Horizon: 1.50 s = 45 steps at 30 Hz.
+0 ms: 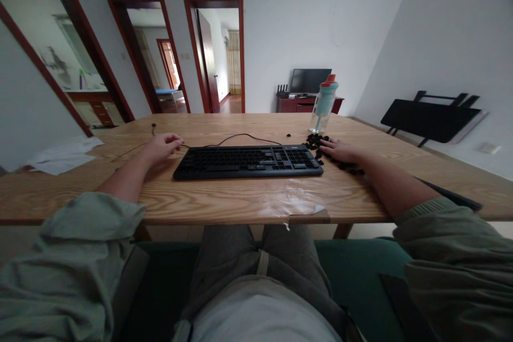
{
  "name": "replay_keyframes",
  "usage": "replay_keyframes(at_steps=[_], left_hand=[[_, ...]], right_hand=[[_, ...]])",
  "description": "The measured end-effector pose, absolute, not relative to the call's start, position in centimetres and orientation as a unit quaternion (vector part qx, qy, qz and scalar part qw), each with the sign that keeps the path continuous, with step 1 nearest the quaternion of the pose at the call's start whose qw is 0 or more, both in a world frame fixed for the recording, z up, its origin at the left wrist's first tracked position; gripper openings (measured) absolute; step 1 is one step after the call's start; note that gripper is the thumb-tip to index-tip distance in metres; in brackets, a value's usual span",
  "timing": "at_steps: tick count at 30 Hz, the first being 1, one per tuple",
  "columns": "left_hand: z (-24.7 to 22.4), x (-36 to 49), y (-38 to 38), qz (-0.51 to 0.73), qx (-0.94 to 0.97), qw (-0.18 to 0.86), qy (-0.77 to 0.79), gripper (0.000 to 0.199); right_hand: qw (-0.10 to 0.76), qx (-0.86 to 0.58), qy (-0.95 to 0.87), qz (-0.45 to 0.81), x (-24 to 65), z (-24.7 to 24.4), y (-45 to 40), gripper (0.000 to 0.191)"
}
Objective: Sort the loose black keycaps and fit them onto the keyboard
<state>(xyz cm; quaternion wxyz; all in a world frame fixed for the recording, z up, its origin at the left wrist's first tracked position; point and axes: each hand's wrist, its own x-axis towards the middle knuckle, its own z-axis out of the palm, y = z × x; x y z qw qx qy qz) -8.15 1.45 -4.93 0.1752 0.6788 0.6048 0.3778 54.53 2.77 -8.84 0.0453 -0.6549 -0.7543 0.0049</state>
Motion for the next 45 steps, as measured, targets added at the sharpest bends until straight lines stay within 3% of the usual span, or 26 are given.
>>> replay_keyframes(at_steps=[8, 11, 22, 45], left_hand=[[-4.8, -8.3, 1.5, 0.389, 0.68, 0.175, 0.597, 0.036], [-4.6, -8.0, 1.3, 0.395, 0.678, 0.169, 0.596, 0.035], [-4.8, -7.8, 1.5, 0.393, 0.674, 0.177, 0.599, 0.04], [-4.6, -7.1, 0.9, 0.378, 0.684, 0.161, 0.602, 0.037]], right_hand=[[0.229, -0.686, -0.69, 0.027, 55.7, -7.2, 0.5, 0.055], [0.256, -0.704, -0.662, 0.005, 55.9, -6.3, -0.7, 0.048], [0.13, -0.709, -0.691, -0.053, 50.9, -6.4, 0.1, 0.042], [0.073, -0.68, -0.725, -0.082, 51.2, -6.5, 0.4, 0.038]])
